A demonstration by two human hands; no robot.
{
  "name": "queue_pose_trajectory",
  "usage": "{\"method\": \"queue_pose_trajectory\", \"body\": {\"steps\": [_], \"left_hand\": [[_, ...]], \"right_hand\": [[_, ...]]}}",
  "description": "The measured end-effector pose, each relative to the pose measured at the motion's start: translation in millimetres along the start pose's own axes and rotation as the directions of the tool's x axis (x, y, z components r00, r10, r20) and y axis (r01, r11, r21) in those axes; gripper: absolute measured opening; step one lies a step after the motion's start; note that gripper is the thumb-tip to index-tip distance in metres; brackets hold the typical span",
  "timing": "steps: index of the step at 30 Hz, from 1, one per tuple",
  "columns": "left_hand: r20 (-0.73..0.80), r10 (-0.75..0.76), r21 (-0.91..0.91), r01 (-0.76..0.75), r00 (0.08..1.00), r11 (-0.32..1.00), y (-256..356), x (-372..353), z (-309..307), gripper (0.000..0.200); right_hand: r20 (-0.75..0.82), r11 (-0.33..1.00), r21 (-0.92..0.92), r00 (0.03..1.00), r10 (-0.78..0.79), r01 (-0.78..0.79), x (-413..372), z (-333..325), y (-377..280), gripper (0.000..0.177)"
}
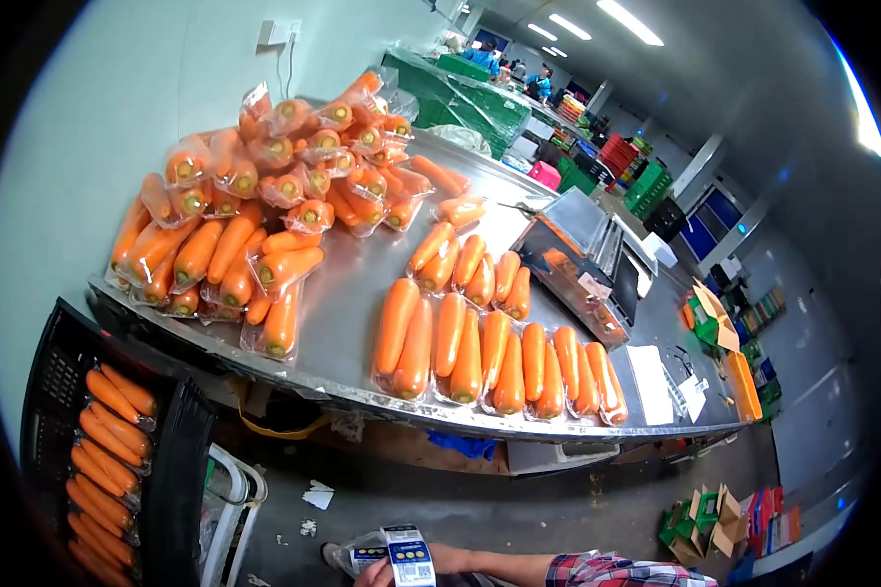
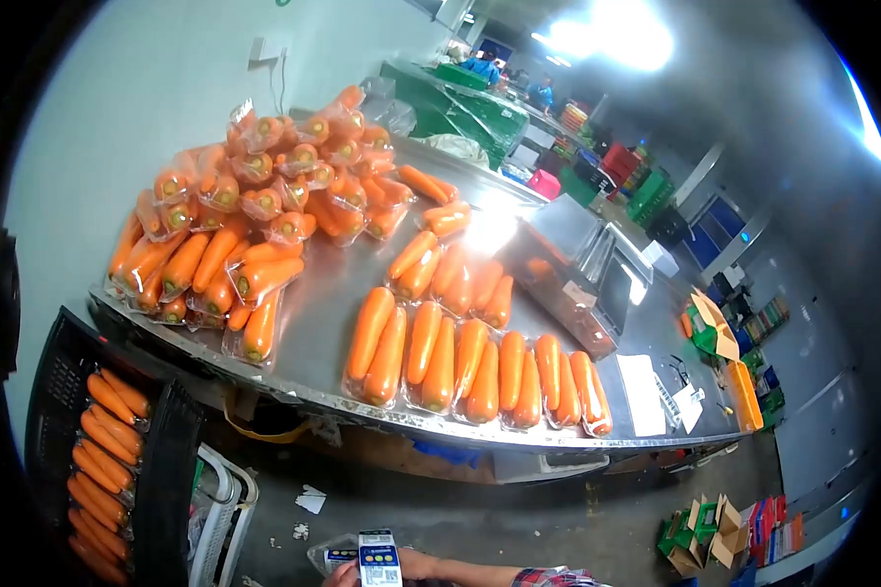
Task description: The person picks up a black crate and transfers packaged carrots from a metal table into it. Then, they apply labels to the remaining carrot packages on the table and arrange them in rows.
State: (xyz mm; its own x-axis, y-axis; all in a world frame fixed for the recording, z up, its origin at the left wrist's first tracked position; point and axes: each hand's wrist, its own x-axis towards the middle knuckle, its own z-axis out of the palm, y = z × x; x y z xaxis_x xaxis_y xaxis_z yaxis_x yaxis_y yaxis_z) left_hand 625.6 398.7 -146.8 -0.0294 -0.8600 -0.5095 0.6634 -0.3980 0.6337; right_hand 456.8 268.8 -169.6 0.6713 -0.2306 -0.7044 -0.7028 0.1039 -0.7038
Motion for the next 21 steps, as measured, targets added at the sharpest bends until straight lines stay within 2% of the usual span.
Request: {"method": "queue_pose_trajectory", "body": {"steps": [2, 3, 4, 5, 6, 8, 9, 11, 12, 13, 14, 16, 18, 21], "left_hand": [[-0.096, 0.031, 0.370, 0.007, 0.995, 0.929, -58.7, 28.2, -30.4, 0.035], [-0.139, 0.001, 0.400, 0.055, 0.990, 0.915, -40.7, 26.4, -17.9, 0.034], [-0.100, 0.029, 0.480, 0.023, 0.995, 0.877, -56.1, 35.9, -24.5, 0.028], [-0.017, -0.107, 0.315, 0.106, 0.994, 0.943, -46.1, 39.2, -21.0, 0.030], [0.070, -0.204, 0.114, 0.195, 0.976, 0.974, -41.1, 45.6, -17.7, 0.036], [-0.045, -0.054, -0.078, 0.051, 0.998, 0.996, -69.9, 53.8, -7.4, 0.035], [-0.066, -0.067, -0.075, 0.062, 0.996, 0.995, -79.8, 56.8, -5.9, 0.037], [-0.100, -0.116, 0.036, 0.120, 0.988, 0.992, -72.9, 73.1, -11.0, 0.041], [-0.121, -0.159, 0.135, 0.175, 0.980, 0.975, -74.2, 79.2, -13.7, 0.042], [-0.074, -0.132, 0.132, 0.141, 0.988, 0.981, -105.2, 91.3, -23.7, 0.041], [-0.116, -0.110, 0.103, 0.122, 0.987, 0.987, -116.5, 100.2, -32.2, 0.040], [-0.190, -0.071, 0.072, 0.086, 0.979, 0.994, -133.8, 121.6, -50.9, 0.039], [-0.203, 0.025, -0.027, -0.032, 0.979, 0.999, -149.0, 134.6, -68.6, 0.031], [-0.229, 0.024, -0.073, -0.042, 0.973, 0.996, -139.2, 145.9, -102.7, 0.028]], "right_hand": [[-0.022, 1.000, -0.015, 1.000, -0.019, 0.019, 14.6, -8.5, 8.2, 0.037], [0.019, 0.998, -0.051, 0.999, -0.037, 0.038, 13.5, -19.0, -10.5, 0.040], [0.010, 0.990, -0.030, 0.990, -0.141, 0.141, 30.9, -19.1, 27.9, 0.044], [0.034, 0.995, -0.101, 0.999, 0.016, -0.013, 46.9, -25.0, 39.7, 0.047], [0.034, 0.988, -0.155, 0.999, 0.014, -0.009, 55.0, -30.8, 54.5, 0.048], [0.079, 0.956, 0.290, 0.997, 0.011, -0.033, 69.3, -34.2, 136.4, 0.040], [0.086, 0.915, 0.376, 0.988, 0.125, -0.149, 83.7, -40.3, 110.7, 0.033], [0.111, 0.872, 0.369, 0.947, 0.303, -0.322, 130.7, -38.0, 128.5, 0.023], [0.064, 0.943, 0.271, 0.982, 0.180, -0.191, 144.2, -36.4, 146.4, 0.024], [0.153, 0.921, 0.297, 0.965, 0.213, -0.251, 162.0, -38.9, 164.7, 0.025], [0.227, 0.897, 0.321, 0.944, 0.240, -0.305, 182.0, -43.3, 179.5, 0.026], [0.260, 0.889, 0.290, 0.923, 0.282, -0.354, 218.3, -46.3, 203.6, 0.026], [0.249, 0.895, 0.246, 0.917, 0.313, -0.372, 255.5, -50.2, 217.3, 0.026], [0.118, 0.923, 0.145, 0.932, 0.342, -0.357, 328.9, -51.1, 240.2, 0.025]]}}
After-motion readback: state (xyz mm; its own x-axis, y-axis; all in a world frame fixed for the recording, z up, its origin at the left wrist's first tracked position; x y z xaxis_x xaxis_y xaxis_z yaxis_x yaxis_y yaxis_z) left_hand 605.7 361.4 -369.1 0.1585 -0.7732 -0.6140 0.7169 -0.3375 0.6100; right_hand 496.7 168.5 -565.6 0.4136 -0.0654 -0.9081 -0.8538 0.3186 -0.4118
